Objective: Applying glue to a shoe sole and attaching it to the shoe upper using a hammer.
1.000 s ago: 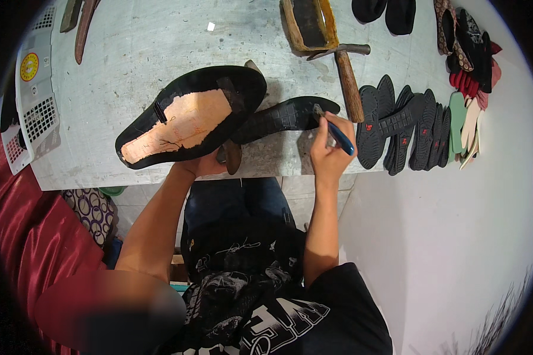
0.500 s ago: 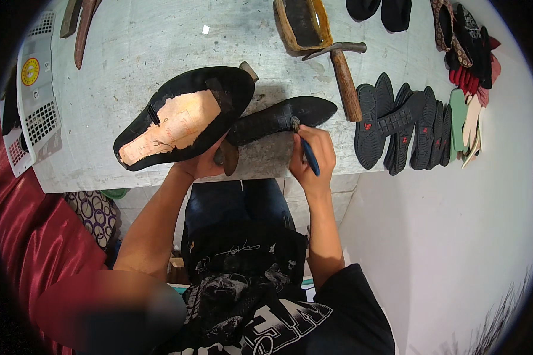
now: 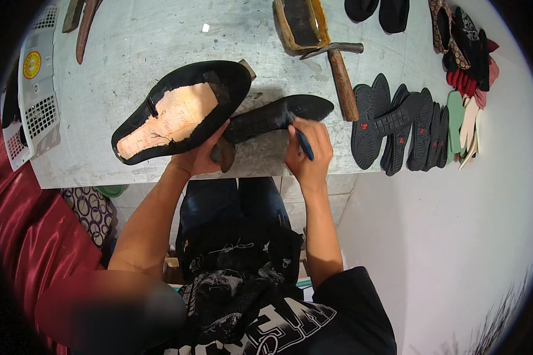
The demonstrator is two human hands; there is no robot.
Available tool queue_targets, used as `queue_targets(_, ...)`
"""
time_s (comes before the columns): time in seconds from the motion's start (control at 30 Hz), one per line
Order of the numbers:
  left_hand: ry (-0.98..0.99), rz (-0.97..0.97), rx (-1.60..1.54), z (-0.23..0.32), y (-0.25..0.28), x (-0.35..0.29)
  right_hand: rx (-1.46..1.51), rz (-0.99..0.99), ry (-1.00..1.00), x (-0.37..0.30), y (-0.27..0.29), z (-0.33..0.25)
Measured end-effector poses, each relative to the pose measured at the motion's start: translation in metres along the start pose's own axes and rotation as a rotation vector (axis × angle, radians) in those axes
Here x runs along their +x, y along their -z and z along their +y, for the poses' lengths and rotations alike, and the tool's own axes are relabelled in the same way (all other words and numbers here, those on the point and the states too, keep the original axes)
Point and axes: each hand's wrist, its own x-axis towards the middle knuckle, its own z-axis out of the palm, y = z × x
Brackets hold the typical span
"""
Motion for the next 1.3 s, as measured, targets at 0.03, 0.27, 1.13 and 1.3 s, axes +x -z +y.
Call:
queue_targets(0.03, 0.001, -0.013, 0.022, 0.001, 0.000, 0.002, 0.008, 0.032, 0.016, 0.009, -0.006, 0.000)
queue_targets(0.27, 0.032, -0.051, 0.091, 0.000, 0.000, -0.003, 0.110, 0.079, -0.053, -0.003, 0.005, 0.021)
queue_targets(1.13, 0.043, -0.048, 0.042, 0.007, 0.014, 0.003, 0.035, 0.211, -0.106, 0.017, -0.042, -0.016)
queue_targets(1.3, 0.049, -0.086, -0.089, 0.009, 0.010, 0.002, -0.005, 0.302, -0.342, 0.022, -0.025, -0.012)
